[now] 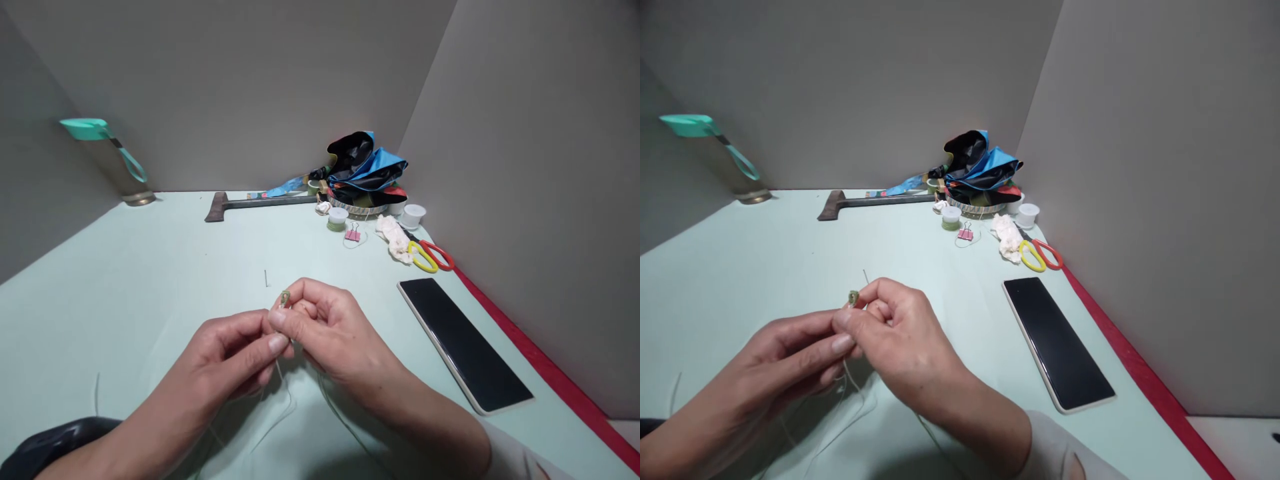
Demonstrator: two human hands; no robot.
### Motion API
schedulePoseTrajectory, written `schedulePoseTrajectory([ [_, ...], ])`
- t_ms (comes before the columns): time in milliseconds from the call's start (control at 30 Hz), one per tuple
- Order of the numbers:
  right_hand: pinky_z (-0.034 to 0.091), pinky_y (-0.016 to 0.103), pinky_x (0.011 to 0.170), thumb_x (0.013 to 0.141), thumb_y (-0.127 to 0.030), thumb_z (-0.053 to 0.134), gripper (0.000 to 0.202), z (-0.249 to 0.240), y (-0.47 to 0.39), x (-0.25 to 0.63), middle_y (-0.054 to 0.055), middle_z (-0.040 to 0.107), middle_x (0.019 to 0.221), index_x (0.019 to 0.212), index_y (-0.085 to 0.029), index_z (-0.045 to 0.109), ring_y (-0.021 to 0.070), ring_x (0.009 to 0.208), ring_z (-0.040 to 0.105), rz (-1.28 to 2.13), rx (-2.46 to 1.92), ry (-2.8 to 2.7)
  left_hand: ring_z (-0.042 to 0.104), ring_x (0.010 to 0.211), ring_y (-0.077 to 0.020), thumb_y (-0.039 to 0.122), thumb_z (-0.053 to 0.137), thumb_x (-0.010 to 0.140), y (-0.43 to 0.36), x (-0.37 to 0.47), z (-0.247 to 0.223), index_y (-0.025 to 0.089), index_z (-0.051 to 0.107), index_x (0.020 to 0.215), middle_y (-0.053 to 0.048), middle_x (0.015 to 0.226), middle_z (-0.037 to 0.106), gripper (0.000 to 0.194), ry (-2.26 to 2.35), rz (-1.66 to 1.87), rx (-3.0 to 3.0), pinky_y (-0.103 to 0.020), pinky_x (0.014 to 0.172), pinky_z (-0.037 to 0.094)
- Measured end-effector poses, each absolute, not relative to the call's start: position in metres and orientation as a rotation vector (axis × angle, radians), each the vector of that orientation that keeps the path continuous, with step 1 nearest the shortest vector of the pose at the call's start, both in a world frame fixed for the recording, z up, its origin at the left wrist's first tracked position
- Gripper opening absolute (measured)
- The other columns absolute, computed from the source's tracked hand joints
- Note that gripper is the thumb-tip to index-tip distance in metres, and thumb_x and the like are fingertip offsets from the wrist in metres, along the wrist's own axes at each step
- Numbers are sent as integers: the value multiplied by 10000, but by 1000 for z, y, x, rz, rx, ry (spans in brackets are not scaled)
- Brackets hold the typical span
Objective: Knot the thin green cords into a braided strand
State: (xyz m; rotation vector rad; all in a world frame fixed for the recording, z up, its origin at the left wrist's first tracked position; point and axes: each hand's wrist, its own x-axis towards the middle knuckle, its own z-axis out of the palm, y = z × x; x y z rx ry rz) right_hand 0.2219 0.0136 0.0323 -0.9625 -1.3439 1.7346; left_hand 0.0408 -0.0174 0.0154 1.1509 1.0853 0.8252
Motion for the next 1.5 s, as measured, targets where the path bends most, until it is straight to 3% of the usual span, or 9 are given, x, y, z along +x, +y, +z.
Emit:
schedulePoseTrajectory([
  [233,378,289,641,933,-513,825,376,25,14,222,-59,604,638,838,-220,609,127,618,488,1650,-938,-1400,357,614,-138,533,822,862,-14,42,21,200,638,584,21,614,486,471,1154,846,1197,-285,555,280],
  [467,372,298,671,923,-513,835,383,29,29,237,-72,545,734,1108,-228,657,142,667,459,1764,-874,-1577,358,586,-125,504,880,787,-11,40,29,200,672,645,28,591,518,394,1183,857,1088,-270,549,260],
  [600,473,406,962,922,-395,755,254,37,29,239,96,711,1159,1102,-226,695,268,1101,637,1097,-1040,-1788,293,544,-91,461,933,734,0,34,29,196,630,634,46,586,512,415,1189,889,1019,-259,526,201],
  [700,481,405,861,980,-350,643,120,39,18,233,84,723,1005,966,-237,680,253,926,660,786,-1096,-1825,209,528,-77,504,921,742,7,29,26,187,657,671,65,587,484,419,1190,920,977,-261,513,147],
  [867,438,331,634,1032,-408,645,231,32,-4,223,-61,581,591,1172,-225,655,185,572,600,1493,-1243,-1811,222,549,-86,515,919,744,9,26,22,190,648,680,65,606,478,428,1180,954,960,-259,547,206],
  [1033,445,252,580,1001,-310,708,248,24,-2,214,44,763,1059,1205,-212,605,104,629,665,1707,-1096,-1576,216,526,-80,537,914,769,8,26,20,191,639,668,89,538,426,453,1161,938,996,-251,545,204],
  [1233,203,205,398,1005,-352,703,228,17,-3,204,9,754,911,1068,-205,540,29,436,435,2039,-894,-1342,287,399,-82,587,812,911,6,24,19,185,713,722,131,407,335,455,1103,859,1083,-256,503,349],
  [1433,180,210,439,1037,-615,655,409,12,-50,219,-46,661,728,1099,-221,571,51,451,325,2043,-1058,-1203,415,458,-64,370,741,1084,18,15,13,163,692,890,79,714,612,288,1125,866,1136,-199,446,400],
  [1500,281,210,484,1066,-646,610,426,5,-76,229,-44,623,682,1006,-224,585,68,481,396,2067,-1124,-1299,510,504,-78,386,733,1091,25,10,7,161,702,943,55,768,653,272,1131,856,1134,-203,464,456],
])
